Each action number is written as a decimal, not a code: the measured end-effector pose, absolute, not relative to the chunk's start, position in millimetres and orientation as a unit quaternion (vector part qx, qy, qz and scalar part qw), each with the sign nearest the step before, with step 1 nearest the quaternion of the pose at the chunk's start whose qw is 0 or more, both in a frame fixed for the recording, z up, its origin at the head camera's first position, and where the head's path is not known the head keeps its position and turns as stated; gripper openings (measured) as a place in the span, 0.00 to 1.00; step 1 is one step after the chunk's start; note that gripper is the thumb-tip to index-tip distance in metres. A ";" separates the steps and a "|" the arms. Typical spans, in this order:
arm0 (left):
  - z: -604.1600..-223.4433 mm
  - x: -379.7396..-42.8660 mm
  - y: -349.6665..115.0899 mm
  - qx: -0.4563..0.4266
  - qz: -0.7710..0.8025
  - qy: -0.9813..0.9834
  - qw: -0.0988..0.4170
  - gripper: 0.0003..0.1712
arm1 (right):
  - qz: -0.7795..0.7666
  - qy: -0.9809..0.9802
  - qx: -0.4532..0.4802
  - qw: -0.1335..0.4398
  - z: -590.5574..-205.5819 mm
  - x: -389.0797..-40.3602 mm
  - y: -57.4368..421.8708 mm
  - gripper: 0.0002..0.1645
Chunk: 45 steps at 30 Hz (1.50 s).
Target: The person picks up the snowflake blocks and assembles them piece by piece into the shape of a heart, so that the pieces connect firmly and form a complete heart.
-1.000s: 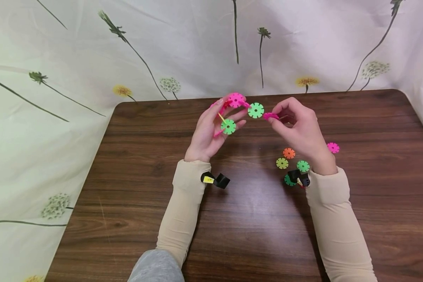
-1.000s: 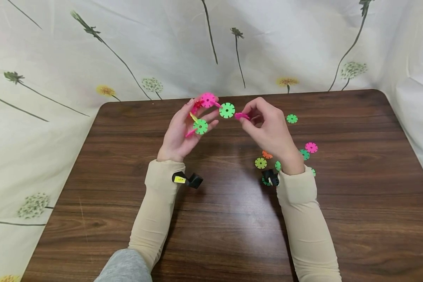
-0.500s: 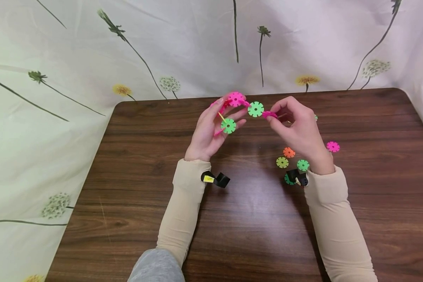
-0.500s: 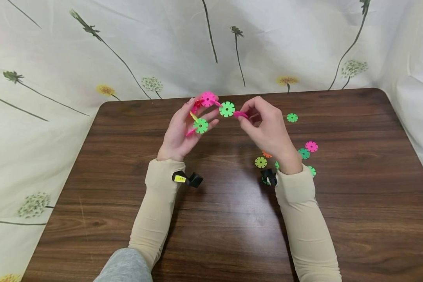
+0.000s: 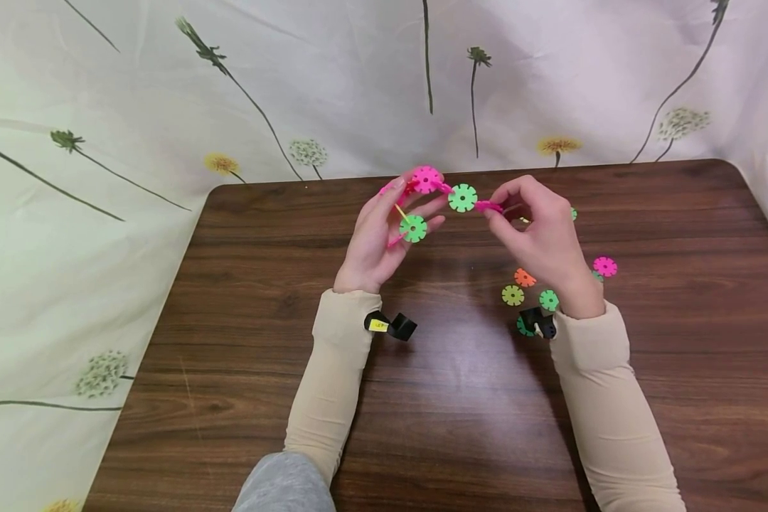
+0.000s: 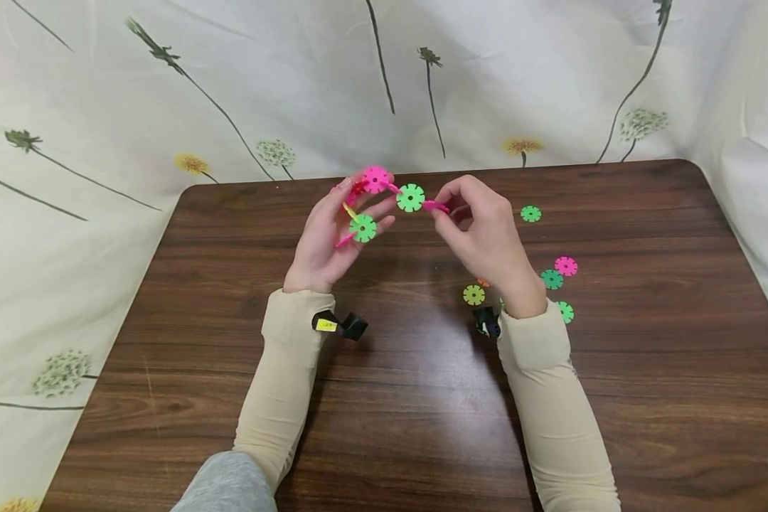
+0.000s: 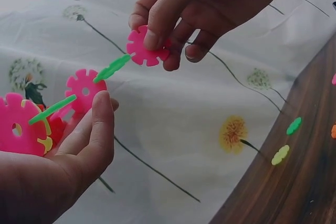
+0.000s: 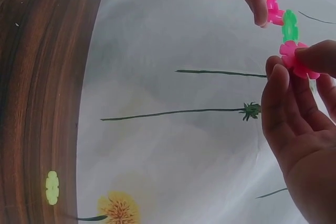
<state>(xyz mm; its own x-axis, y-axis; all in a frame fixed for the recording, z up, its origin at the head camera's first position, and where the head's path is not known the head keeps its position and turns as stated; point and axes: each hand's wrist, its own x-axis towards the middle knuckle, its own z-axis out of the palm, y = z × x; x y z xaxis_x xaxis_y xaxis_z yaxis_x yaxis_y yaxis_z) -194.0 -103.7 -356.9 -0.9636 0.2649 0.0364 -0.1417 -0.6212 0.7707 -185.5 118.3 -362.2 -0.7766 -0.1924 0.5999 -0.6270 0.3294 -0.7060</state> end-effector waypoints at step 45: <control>-357.8 -194.4 -105.8 0.080 0.878 0.457 0.117 0.22 | 0.492 -0.758 0.272 0.330 -368.7 -187.4 104.0 0.05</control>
